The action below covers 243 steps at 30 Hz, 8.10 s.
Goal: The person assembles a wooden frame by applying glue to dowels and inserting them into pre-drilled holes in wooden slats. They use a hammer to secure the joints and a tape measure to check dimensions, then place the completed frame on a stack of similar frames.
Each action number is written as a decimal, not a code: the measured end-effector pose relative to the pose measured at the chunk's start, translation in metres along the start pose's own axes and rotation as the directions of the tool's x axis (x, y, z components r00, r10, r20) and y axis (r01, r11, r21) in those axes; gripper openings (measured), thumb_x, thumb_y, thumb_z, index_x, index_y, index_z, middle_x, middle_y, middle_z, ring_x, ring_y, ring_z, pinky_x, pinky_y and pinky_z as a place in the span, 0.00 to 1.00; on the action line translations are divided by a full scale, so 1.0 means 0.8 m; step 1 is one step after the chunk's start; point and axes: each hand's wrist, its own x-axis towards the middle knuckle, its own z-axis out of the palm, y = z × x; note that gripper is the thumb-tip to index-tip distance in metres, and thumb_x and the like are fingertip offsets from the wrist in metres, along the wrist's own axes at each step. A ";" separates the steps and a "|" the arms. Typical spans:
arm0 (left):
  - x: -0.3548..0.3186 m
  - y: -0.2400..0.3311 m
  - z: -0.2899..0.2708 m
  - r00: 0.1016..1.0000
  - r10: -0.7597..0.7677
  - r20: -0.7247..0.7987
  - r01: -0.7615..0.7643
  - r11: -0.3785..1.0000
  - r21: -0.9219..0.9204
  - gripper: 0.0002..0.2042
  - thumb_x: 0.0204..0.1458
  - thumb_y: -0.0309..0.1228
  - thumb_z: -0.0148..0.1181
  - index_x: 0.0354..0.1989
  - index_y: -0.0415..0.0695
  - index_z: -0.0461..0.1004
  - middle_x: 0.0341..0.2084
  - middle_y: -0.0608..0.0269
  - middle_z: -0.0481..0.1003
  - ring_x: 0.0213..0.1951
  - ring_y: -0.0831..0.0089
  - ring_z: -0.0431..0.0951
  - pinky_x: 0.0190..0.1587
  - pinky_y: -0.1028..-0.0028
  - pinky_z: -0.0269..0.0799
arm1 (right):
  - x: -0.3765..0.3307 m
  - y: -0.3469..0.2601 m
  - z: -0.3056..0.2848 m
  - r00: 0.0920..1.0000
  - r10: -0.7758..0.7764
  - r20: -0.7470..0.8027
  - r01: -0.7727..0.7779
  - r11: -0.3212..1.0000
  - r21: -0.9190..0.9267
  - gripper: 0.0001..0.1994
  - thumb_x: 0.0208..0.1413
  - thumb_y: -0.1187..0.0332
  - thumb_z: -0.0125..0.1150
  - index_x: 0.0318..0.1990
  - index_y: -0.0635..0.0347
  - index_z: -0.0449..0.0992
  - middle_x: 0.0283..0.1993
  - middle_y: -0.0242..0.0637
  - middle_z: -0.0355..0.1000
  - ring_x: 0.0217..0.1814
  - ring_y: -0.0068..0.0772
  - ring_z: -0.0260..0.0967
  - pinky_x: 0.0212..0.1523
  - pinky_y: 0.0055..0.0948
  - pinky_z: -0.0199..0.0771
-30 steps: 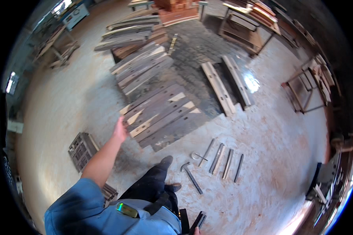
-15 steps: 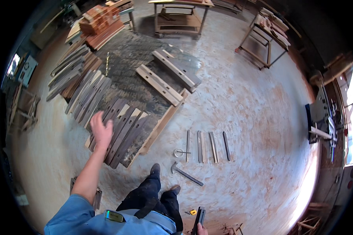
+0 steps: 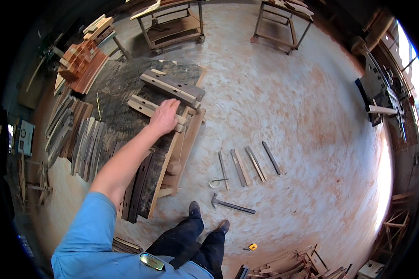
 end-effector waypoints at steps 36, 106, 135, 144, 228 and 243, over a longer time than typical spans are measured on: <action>-0.025 -0.004 -0.040 0.878 0.385 0.285 -0.444 0.877 0.183 0.14 0.50 0.28 0.50 0.46 0.40 0.67 0.36 0.53 0.71 0.44 0.56 0.72 0.48 0.60 0.67 | 0.006 -0.087 0.050 0.994 0.095 -0.048 -0.103 0.969 -0.224 0.35 0.65 0.41 0.34 0.55 0.67 0.73 0.41 0.53 0.75 0.43 0.40 0.75 0.40 0.35 0.74; -0.501 0.162 -0.119 0.851 -0.356 0.386 0.497 0.785 -0.371 0.20 0.50 0.31 0.59 0.52 0.38 0.71 0.50 0.45 0.72 0.53 0.49 0.71 0.55 0.60 0.67 | 0.042 -0.257 -0.056 0.961 -0.162 0.222 0.251 0.845 -0.471 0.23 0.60 0.47 0.52 0.36 0.63 0.73 0.28 0.35 0.71 0.26 0.28 0.69 0.30 0.30 0.71; -0.477 0.365 0.133 0.427 -0.130 0.895 0.624 0.758 -0.188 0.30 0.52 0.45 0.57 0.61 0.41 0.65 0.56 0.45 0.69 0.58 0.51 0.68 0.59 0.60 0.65 | 0.142 -0.469 -0.173 0.929 -0.137 0.345 0.368 0.466 -0.805 0.32 0.56 0.40 0.53 0.45 0.69 0.75 0.38 0.44 0.74 0.41 0.35 0.71 0.45 0.35 0.69; -0.523 0.664 0.223 0.366 -0.503 0.783 0.888 0.440 -0.132 0.31 0.53 0.46 0.57 0.57 0.33 0.65 0.51 0.40 0.70 0.54 0.47 0.69 0.58 0.58 0.64 | 0.220 -0.655 -0.237 0.813 0.263 0.520 0.513 0.100 -0.852 0.35 0.53 0.41 0.56 0.54 0.68 0.71 0.46 0.47 0.74 0.49 0.38 0.70 0.53 0.35 0.67; -0.589 0.550 0.716 0.332 -0.740 0.585 -0.032 -0.629 -0.777 0.20 0.43 0.25 0.60 0.47 0.35 0.70 0.36 0.53 0.77 0.39 0.63 0.79 0.43 0.63 0.75 | 0.650 -0.358 0.277 0.077 0.383 0.921 0.458 0.807 -0.373 0.32 0.63 0.43 0.44 0.61 0.63 0.61 0.56 0.46 0.69 0.54 0.44 0.70 0.54 0.45 0.71; -0.675 0.581 0.864 -0.315 -0.736 0.600 0.306 -0.677 -0.670 0.19 0.41 0.25 0.65 0.44 0.35 0.72 0.33 0.54 0.76 0.35 0.66 0.76 0.38 0.64 0.73 | 0.836 -0.518 0.340 0.595 -0.066 0.801 0.473 0.835 -0.282 0.17 0.60 0.59 0.55 0.52 0.56 0.64 0.44 0.36 0.65 0.31 0.30 0.64 0.28 0.32 0.68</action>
